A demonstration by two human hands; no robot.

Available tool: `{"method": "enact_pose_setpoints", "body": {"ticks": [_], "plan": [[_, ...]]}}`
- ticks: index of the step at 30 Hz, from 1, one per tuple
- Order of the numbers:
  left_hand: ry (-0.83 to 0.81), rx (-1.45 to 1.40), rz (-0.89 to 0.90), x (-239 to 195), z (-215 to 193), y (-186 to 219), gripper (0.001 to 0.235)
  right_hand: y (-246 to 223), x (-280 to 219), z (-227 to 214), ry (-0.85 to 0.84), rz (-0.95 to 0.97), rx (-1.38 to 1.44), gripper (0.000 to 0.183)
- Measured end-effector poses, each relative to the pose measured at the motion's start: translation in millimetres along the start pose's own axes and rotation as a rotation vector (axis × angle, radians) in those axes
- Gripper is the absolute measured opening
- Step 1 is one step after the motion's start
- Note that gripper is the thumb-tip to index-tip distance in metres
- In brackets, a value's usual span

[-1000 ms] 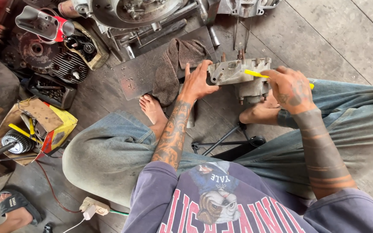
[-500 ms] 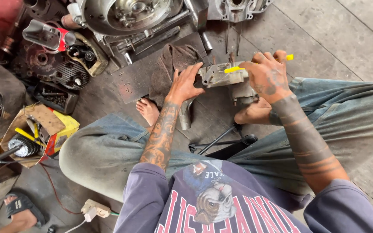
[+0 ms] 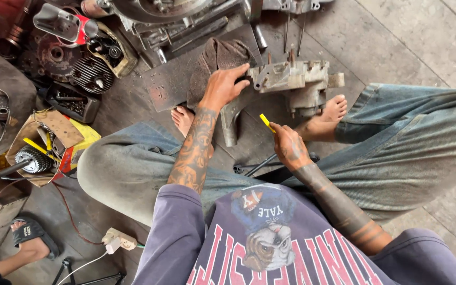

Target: Cleaning a motorcycle engine casing using a small brush after removing it from its packaging.

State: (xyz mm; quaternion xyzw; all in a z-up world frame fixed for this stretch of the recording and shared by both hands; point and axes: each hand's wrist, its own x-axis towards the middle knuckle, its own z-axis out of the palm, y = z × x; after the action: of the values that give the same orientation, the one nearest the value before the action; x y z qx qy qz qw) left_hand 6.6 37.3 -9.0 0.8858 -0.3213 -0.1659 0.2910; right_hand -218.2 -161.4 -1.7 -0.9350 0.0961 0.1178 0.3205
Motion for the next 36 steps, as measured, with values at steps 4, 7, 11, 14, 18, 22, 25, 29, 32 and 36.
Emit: {"method": "enact_pose_setpoints", "body": {"ticks": [4,7,11,14,18,22,25,29,32,36], "plan": [[0.138,0.065,-0.02,12.4,18.2,-17.7,0.044,-44.6,14.0,-39.5,0.235,-0.191,0.07,0.042],[0.178,0.065,-0.034,17.0,32.1,-27.0,0.04,-41.9,41.5,-31.9,0.267,-0.167,-0.006,0.044],[0.182,0.022,-0.05,11.8,16.8,-12.1,0.036,-18.7,14.8,4.6,0.127,-0.03,-0.238,0.055],[0.175,0.044,-0.065,18.0,16.2,-17.4,0.034,-3.9,1.1,12.9,0.1,-0.013,-0.306,0.054],[0.182,0.04,-0.071,12.7,21.8,-13.7,0.033,-32.6,25.8,-9.2,0.259,-0.112,-0.206,0.048],[0.186,0.043,-0.075,14.6,13.4,-13.0,0.033,-17.1,21.3,19.3,0.228,-0.056,-0.324,0.053],[0.183,-0.009,-0.099,12.3,14.2,-12.1,0.034,-17.9,13.5,12.5,0.239,-0.065,-0.332,0.052],[0.19,-0.047,-0.104,15.8,11.7,-9.5,0.033,-44.6,51.7,-9.0,0.399,-0.176,-0.288,0.052],[0.162,0.0,-0.118,15.6,14.1,-13.6,0.034,-31.4,48.8,12.1,0.414,-0.188,-0.317,0.049],[0.168,-0.012,-0.135,12.6,12.0,-6.8,0.034,-29.6,15.1,10.6,0.389,-0.174,-0.353,0.042]]}}
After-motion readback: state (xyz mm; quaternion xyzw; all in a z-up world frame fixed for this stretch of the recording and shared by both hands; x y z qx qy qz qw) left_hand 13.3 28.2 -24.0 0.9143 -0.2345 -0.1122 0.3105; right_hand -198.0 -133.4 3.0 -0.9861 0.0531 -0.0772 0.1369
